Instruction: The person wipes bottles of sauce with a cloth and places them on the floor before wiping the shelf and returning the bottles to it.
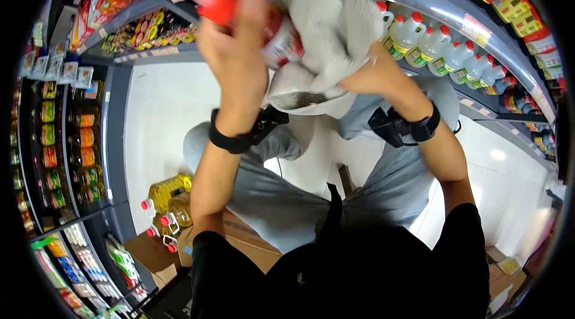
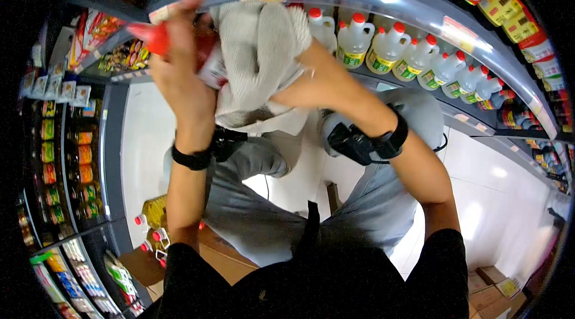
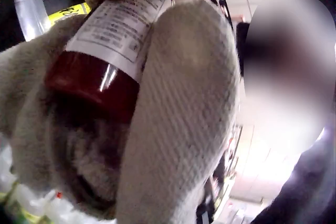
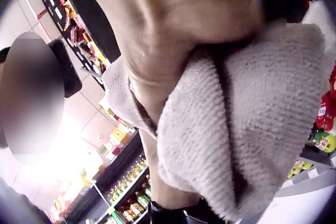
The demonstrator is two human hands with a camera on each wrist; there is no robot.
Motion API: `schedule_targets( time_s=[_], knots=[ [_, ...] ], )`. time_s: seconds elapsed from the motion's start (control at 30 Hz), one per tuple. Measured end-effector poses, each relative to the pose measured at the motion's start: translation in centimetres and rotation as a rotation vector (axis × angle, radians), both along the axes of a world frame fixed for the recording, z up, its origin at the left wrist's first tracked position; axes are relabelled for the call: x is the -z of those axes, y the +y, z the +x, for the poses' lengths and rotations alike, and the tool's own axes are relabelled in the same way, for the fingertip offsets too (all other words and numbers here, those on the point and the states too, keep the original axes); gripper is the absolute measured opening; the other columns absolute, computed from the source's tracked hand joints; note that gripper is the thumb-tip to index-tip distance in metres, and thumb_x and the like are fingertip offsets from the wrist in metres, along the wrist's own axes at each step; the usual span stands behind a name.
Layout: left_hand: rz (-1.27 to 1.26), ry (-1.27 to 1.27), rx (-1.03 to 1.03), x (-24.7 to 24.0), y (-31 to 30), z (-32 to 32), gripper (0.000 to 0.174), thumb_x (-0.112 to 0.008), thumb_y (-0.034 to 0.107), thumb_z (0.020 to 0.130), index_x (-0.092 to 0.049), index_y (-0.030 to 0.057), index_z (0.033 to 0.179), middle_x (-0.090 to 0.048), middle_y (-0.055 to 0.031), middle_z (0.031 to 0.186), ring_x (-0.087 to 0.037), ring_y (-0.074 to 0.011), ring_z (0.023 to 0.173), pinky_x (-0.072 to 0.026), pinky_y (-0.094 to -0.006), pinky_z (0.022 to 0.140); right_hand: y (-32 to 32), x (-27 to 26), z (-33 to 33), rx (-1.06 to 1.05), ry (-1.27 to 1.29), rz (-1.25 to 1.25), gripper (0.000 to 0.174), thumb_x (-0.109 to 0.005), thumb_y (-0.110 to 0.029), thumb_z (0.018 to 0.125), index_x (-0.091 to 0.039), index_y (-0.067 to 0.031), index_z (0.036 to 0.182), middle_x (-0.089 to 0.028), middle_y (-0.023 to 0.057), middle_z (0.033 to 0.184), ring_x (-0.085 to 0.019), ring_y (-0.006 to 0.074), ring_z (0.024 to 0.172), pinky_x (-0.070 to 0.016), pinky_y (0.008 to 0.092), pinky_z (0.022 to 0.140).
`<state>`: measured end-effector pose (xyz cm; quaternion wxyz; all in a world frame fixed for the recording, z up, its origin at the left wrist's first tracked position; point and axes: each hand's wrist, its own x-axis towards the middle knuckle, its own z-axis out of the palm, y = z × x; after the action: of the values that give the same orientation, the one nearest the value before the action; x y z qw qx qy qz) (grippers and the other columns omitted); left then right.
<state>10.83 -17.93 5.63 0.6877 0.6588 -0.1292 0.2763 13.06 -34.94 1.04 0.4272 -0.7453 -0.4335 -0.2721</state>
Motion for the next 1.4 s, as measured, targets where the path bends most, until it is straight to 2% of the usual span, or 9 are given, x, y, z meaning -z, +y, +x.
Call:
schedule_targets(
  time_s=[0.13, 0.33, 0.47, 0.57, 0.67, 1.13, 1.2, 1.33, 1.4],
  knots=[
    [-0.626, -0.099, 0.008, -1.9, 1.9, 1.2, 0.039, -0.047, 0.040, 0.099, -0.055, 0.0018, 0.094, -0.060, -0.0087, 0.105, -0.056, -0.0230, 0.108, -0.0427, -0.0431, 0.102, 1.0, -2.5, -1.3, -0.260, 1.465, 0.365, 0.046, -0.071, -0.021, 0.083, -0.057, -0.0025, 0.123, -0.065, 0.0084, 0.113, -0.065, 0.0170, 0.097, -0.0530, 0.0290, 0.082],
    [-0.435, -0.062, 0.006, -0.3, 0.8, 2.2, 0.037, -0.050, 0.034, 0.098, -0.055, -0.0024, 0.095, -0.063, -0.0160, 0.095, -0.062, -0.0274, 0.093, -0.0510, -0.0404, 0.087, 1.9, -1.4, -0.3, -0.457, 1.588, 0.663, 0.040, -0.069, -0.016, 0.085, -0.058, -0.0014, 0.120, -0.065, 0.0074, 0.113, -0.065, 0.0149, 0.097, -0.0544, 0.0277, 0.079],
    [-0.482, -0.093, 0.064, 0.6, 0.2, 1.6, 0.027, -0.053, 0.027, 0.097, -0.054, -0.0003, 0.099, -0.063, -0.0154, 0.096, -0.063, -0.0273, 0.092, -0.0518, -0.0406, 0.085, 1.3, -1.2, 0.7, -0.225, 1.345, 0.599, 0.047, -0.074, -0.020, 0.083, -0.058, 0.0016, 0.121, -0.064, 0.0095, 0.114, -0.064, 0.0171, 0.097, -0.0538, 0.0298, 0.082],
    [-0.517, -0.016, 0.065, 0.1, 0.0, 0.4, 0.024, -0.054, 0.027, 0.096, -0.055, 0.0024, 0.094, -0.063, -0.0094, 0.091, -0.062, -0.0205, 0.083, -0.0511, -0.0347, 0.077, 1.3, 1.8, 3.4, 0.198, -0.087, 0.008, 0.055, -0.076, -0.020, 0.076, -0.054, -0.0042, 0.124, -0.064, 0.0115, 0.111, -0.064, 0.0270, 0.099, -0.0505, 0.0348, 0.086],
    [0.026, 0.106, -0.222, 1.3, -0.7, -0.4, 0.020, -0.064, 0.022, 0.092, -0.057, 0.0057, 0.083, -0.060, 0.0015, 0.078, -0.050, -0.0057, 0.067, -0.0406, -0.0231, 0.060, 1.8, -1.7, 0.6, -0.103, 0.140, 0.066, 0.069, -0.079, -0.025, 0.068, -0.048, -0.0048, 0.127, -0.063, 0.0135, 0.108, -0.062, 0.0345, 0.099, -0.0504, 0.0384, 0.084],
    [-0.325, -0.233, 0.277, -7.7, 11.9, -2.1, 0.022, -0.060, 0.028, 0.094, -0.056, 0.0079, 0.087, -0.064, -0.0067, 0.085, -0.064, -0.0181, 0.079, -0.0527, -0.0278, 0.074, -1.0, 0.5, 3.9, 0.125, -0.240, -0.150, 0.069, -0.077, -0.019, 0.068, -0.048, -0.0004, 0.127, -0.060, 0.0186, 0.116, -0.058, 0.0360, 0.107, -0.0441, 0.0412, 0.094],
    [-0.400, -0.195, -0.255, -10.7, 12.3, -5.0, 0.020, -0.060, 0.026, 0.094, -0.058, 0.0069, 0.093, -0.064, -0.0060, 0.089, -0.063, -0.0170, 0.083, -0.0508, -0.0277, 0.077, -1.7, -0.3, 4.1, 0.316, -0.410, -0.274, 0.067, -0.076, -0.030, 0.072, -0.049, 0.0025, 0.125, -0.057, 0.0219, 0.118, -0.055, 0.0405, 0.106, -0.0423, 0.0468, 0.092],
    [-0.232, -0.315, -0.483, -8.7, 21.2, -10.4, 0.058, -0.060, 0.047, 0.087, -0.054, -0.0005, 0.119, -0.057, -0.0198, 0.122, -0.049, -0.0368, 0.119, -0.0308, -0.0557, 0.110, -2.4, -0.4, 3.8, 0.459, -0.384, -0.244, 0.066, -0.076, -0.029, 0.068, -0.052, 0.0013, 0.121, -0.057, 0.0221, 0.117, -0.055, 0.0401, 0.107, -0.0428, 0.0447, 0.092],
    [-0.363, -0.269, -0.397, -7.3, 21.3, -13.6, 0.045, -0.057, 0.050, 0.086, -0.059, 0.0074, 0.100, -0.061, -0.0081, 0.105, -0.054, -0.0259, 0.110, -0.0411, -0.0483, 0.103, -2.5, -0.5, 3.3, 0.536, -0.376, -0.228, 0.061, -0.075, -0.023, 0.066, -0.055, 0.0007, 0.119, -0.056, 0.0227, 0.117, -0.054, 0.0400, 0.108, -0.0422, 0.0434, 0.093]
  ],
)
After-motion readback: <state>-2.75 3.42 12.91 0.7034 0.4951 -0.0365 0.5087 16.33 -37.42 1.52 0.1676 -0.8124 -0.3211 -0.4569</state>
